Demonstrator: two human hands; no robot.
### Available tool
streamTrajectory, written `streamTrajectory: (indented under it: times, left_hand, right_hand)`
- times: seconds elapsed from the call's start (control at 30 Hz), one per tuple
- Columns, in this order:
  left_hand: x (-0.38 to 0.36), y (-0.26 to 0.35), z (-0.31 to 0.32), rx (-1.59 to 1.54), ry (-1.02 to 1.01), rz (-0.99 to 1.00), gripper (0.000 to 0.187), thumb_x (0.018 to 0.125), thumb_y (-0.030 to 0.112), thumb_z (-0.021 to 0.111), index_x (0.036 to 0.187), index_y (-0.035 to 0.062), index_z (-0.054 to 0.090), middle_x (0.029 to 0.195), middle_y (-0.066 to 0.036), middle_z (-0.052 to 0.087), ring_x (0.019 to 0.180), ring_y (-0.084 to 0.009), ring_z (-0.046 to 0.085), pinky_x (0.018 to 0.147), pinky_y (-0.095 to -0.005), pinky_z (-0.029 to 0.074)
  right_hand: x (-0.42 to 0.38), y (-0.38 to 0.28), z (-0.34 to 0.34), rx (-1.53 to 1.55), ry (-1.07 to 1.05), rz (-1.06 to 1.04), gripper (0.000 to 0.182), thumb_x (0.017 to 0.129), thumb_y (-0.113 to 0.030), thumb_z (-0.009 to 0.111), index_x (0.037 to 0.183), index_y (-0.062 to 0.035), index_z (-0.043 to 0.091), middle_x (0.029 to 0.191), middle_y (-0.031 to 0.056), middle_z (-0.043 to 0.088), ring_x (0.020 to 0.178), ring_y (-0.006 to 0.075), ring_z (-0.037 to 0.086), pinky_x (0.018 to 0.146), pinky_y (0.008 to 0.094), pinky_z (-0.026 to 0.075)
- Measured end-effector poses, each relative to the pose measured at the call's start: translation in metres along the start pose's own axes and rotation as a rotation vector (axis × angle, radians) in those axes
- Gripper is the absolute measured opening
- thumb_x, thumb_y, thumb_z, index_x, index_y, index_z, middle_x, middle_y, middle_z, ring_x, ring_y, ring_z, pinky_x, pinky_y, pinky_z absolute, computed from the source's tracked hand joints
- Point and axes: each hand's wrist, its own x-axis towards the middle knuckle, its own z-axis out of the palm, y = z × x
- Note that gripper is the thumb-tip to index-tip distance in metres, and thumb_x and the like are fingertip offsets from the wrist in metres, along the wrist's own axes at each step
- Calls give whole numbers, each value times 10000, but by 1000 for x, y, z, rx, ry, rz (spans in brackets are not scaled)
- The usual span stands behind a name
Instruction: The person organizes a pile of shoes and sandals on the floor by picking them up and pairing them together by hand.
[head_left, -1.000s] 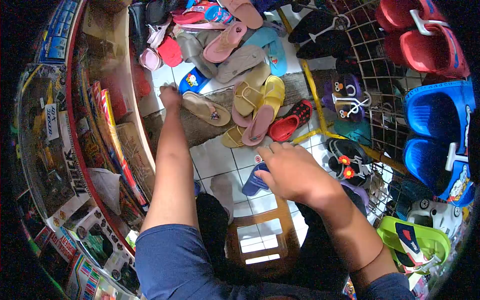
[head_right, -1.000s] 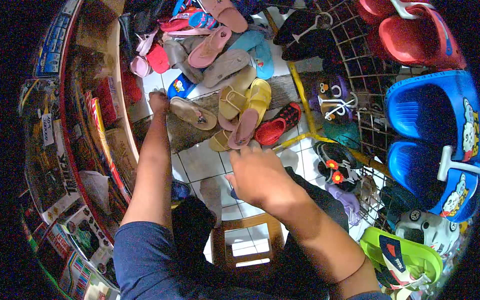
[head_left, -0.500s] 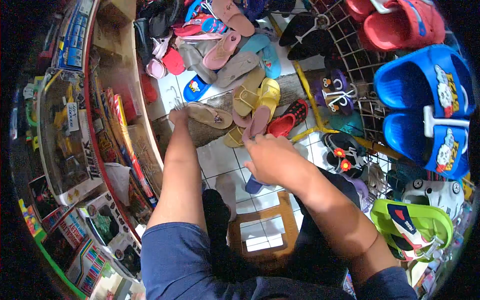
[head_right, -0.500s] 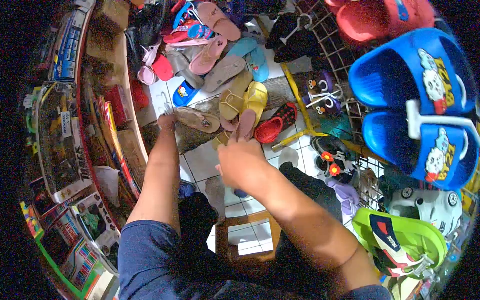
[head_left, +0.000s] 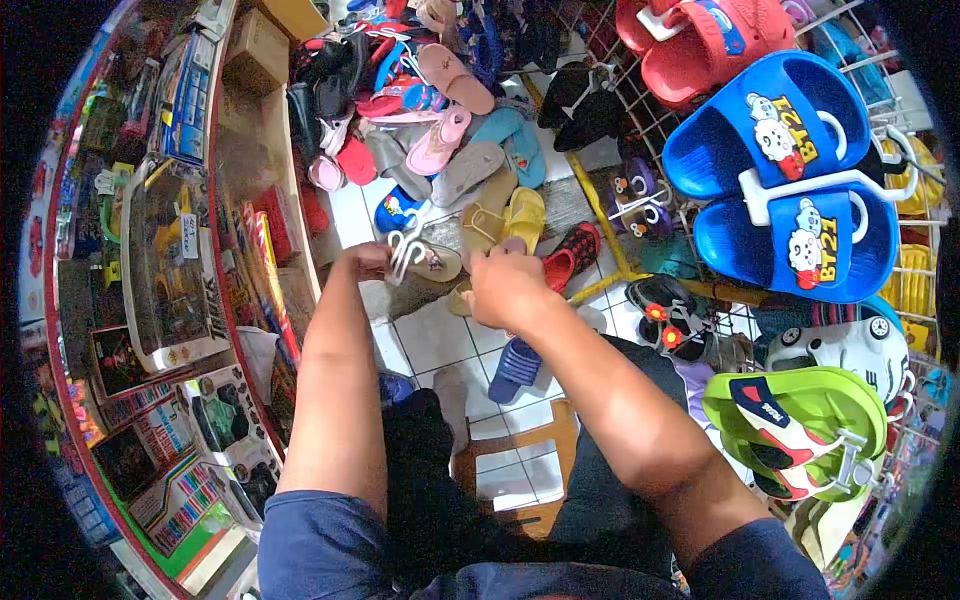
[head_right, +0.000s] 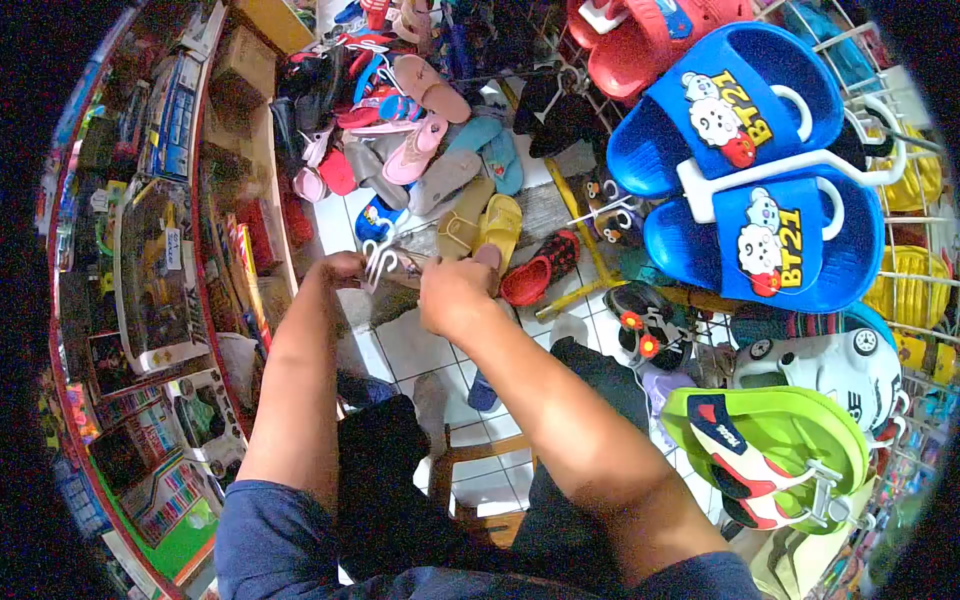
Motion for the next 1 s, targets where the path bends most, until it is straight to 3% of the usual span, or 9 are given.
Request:
streamTrajectory:
  times: [0.17, 0.2, 0.37, 0.43, 0.47, 0.53, 0.63, 0.87, 1.0]
  left_hand:
    - [-37, 66, 41, 675, -387, -111, 293, 701, -16, 607, 985, 34, 662, 950, -17, 658, 840, -128, 568, 731, -278, 487]
    - [-70, 104, 79, 1141, -342, -43, 304, 693, -16, 625, 991, 27, 660, 952, -8, 668, 856, -128, 554, 731, -272, 472]
    - [-80, 102, 133, 727, -380, 215, 221, 685, -10, 669, 906, 1, 674, 866, 3, 674, 785, -124, 570, 754, -288, 460]
    - [-54, 83, 132, 504, -393, 224, 196, 689, -5, 681, 885, -14, 679, 846, -8, 677, 772, -124, 575, 753, -288, 461]
    - [-43, 74, 128, 411, -576, 237, 173, 700, 6, 691, 871, -24, 685, 833, -14, 680, 770, -123, 583, 743, -289, 466]
    - [-42, 73, 127, 302, -747, 174, 135, 742, 31, 697, 861, -31, 702, 811, -21, 688, 754, -118, 599, 703, -285, 481]
    - [-41, 69, 129, 266, -786, 140, 126, 737, 19, 696, 851, -35, 701, 820, -29, 690, 737, -112, 606, 672, -279, 487]
    - [4, 8, 146, 225, -774, 182, 304, 703, 108, 732, 965, -31, 663, 928, -71, 681, 799, -144, 610, 723, -309, 488]
    - [-20, 21, 179, 195, -840, 153, 246, 732, 154, 710, 884, -29, 648, 849, -69, 658, 770, -154, 602, 710, -323, 486]
  right_hand:
    - [2, -15, 8, 58, 149, 77, 833, 797, -361, 671, 1404, 51, 278, 1190, 284, 527, 1029, 399, 584, 845, 446, 501]
    - [5, -18, 17, -15, 231, 88, 872, 795, -338, 674, 1442, 33, 222, 1241, 296, 478, 1014, 391, 598, 850, 444, 499]
    - [4, -26, 12, -18, 55, 92, 865, 794, -254, 668, 1470, -4, 190, 1300, 258, 494, 1050, 361, 612, 796, 447, 528]
    - [-7, -29, -10, 75, -129, 47, 658, 795, -208, 654, 1385, -31, 422, 1173, 172, 630, 970, 325, 660, 716, 437, 553]
    - [-5, -30, -6, 79, -131, 47, 658, 795, -208, 654, 1385, -31, 422, 1173, 172, 630, 970, 325, 660, 716, 437, 553]
    - [1, -33, 0, -10, -162, -70, 371, 799, -180, 637, 1155, -78, 655, 993, 87, 710, 867, 279, 693, 669, 417, 560]
    - [-3, -37, 7, -41, -157, -159, 200, 798, -178, 637, 957, -105, 733, 982, 71, 716, 851, 248, 699, 655, 399, 561]
    - [-13, -46, 5, -108, -208, -87, 256, 798, -179, 649, 1039, -136, 725, 1068, 32, 698, 902, 230, 685, 648, 438, 556]
    - [-13, -53, -1, 26, -359, 6, 272, 789, -167, 663, 1054, -136, 721, 1090, 29, 692, 942, 241, 672, 689, 476, 548]
